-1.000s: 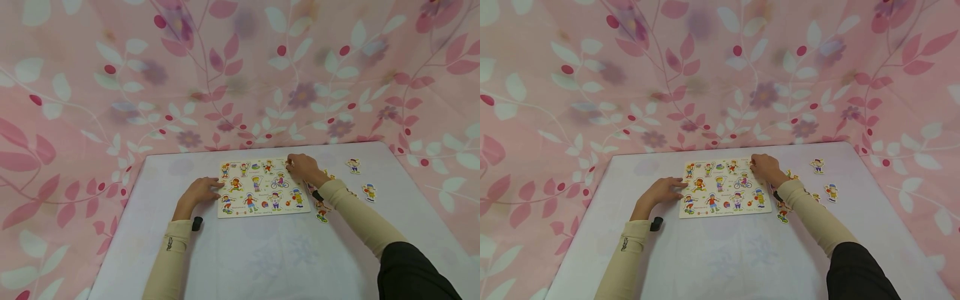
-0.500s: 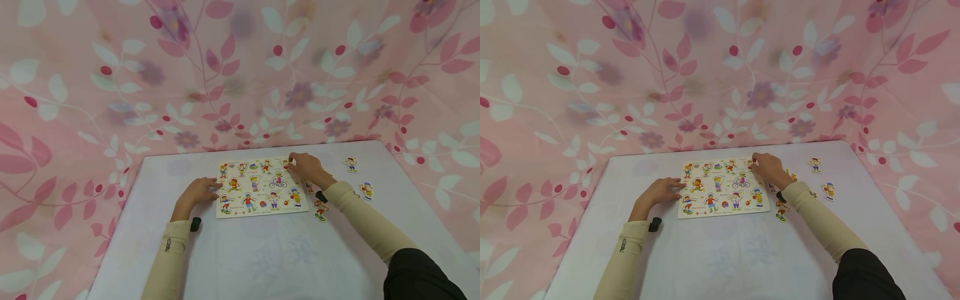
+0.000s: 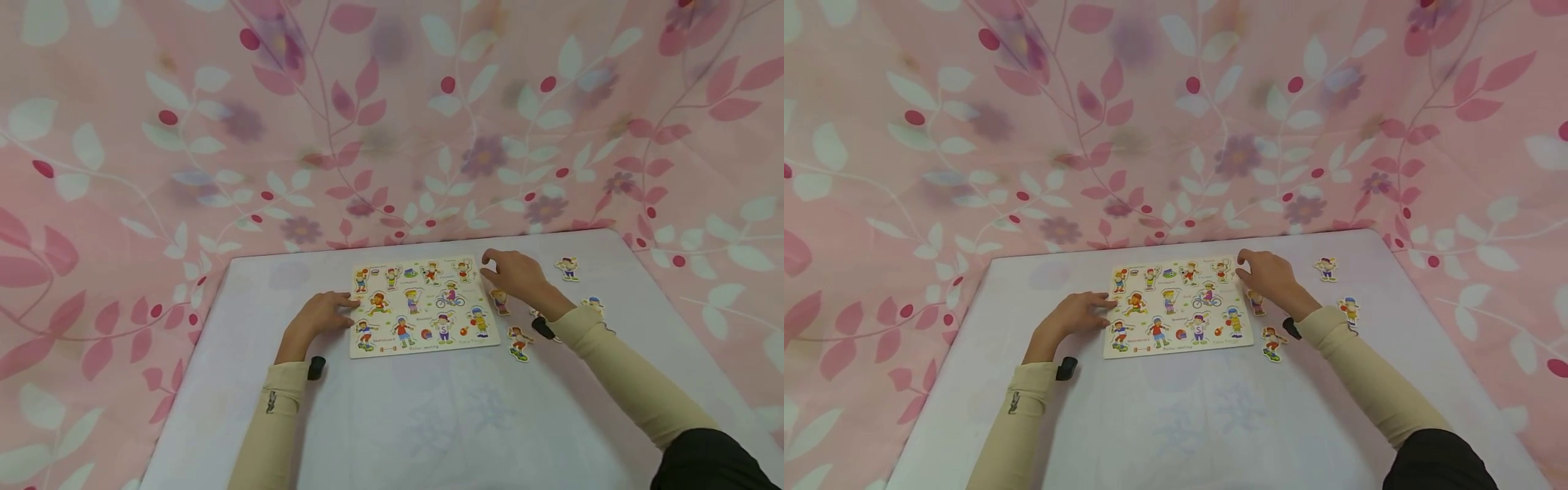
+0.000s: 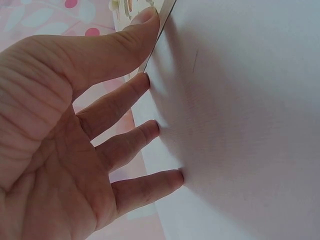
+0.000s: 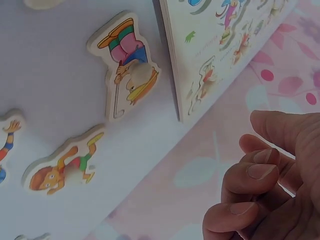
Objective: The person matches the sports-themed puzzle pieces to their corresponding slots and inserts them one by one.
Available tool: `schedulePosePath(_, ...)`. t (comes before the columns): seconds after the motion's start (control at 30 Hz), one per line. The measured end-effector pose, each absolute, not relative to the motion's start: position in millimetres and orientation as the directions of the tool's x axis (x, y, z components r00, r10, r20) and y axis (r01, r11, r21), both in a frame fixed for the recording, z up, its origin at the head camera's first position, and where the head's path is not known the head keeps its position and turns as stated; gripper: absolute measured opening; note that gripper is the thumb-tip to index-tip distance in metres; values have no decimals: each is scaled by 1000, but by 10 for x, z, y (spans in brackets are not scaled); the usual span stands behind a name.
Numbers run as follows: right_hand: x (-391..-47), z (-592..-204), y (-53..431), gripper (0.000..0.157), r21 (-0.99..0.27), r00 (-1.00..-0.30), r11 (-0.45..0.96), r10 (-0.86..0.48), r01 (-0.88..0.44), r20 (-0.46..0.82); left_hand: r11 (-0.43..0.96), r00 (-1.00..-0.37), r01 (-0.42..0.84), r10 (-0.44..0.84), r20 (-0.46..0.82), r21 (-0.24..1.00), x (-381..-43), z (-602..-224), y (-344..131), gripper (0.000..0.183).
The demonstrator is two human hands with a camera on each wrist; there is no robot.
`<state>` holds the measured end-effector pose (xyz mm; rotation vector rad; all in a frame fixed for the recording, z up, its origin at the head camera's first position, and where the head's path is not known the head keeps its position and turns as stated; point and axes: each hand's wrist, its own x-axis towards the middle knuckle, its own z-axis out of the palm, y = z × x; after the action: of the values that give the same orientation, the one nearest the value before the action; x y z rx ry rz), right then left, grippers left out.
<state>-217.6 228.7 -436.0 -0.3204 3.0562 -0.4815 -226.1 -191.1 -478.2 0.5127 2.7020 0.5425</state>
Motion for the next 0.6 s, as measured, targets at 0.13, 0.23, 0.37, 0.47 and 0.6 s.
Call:
schedulePosePath(0.13,-2113,-4305,2364,28,-316,-980,930,-197,-189,5,862,-878,280,408,-250,422,-2259,-4779,-1921,48)
schedulePosePath(0.23,-2064,-4273,2426,29,-324,-984,931,-180,-170,0,858,-878,285,412,-242,428,-2259,-4776,-1922,48)
schedulePosePath(0.37,-2002,-4248,2503,30,-332,-986,930,-165,-157,3,851,-879,286,416,-234,440,-2256,-4768,-1925,48)
schedulePosePath(0.47,-1962,-4245,2568,30,-342,-987,927,-160,-154,11,852,-879,282,413,-236,441,-2255,-4771,-1924,48)
schedulePosePath(0.6,-1919,-4270,2671,31,-353,-990,926,-144,-134,-1,855,-881,269,404,-245,444,-2253,-4782,-1914,48)
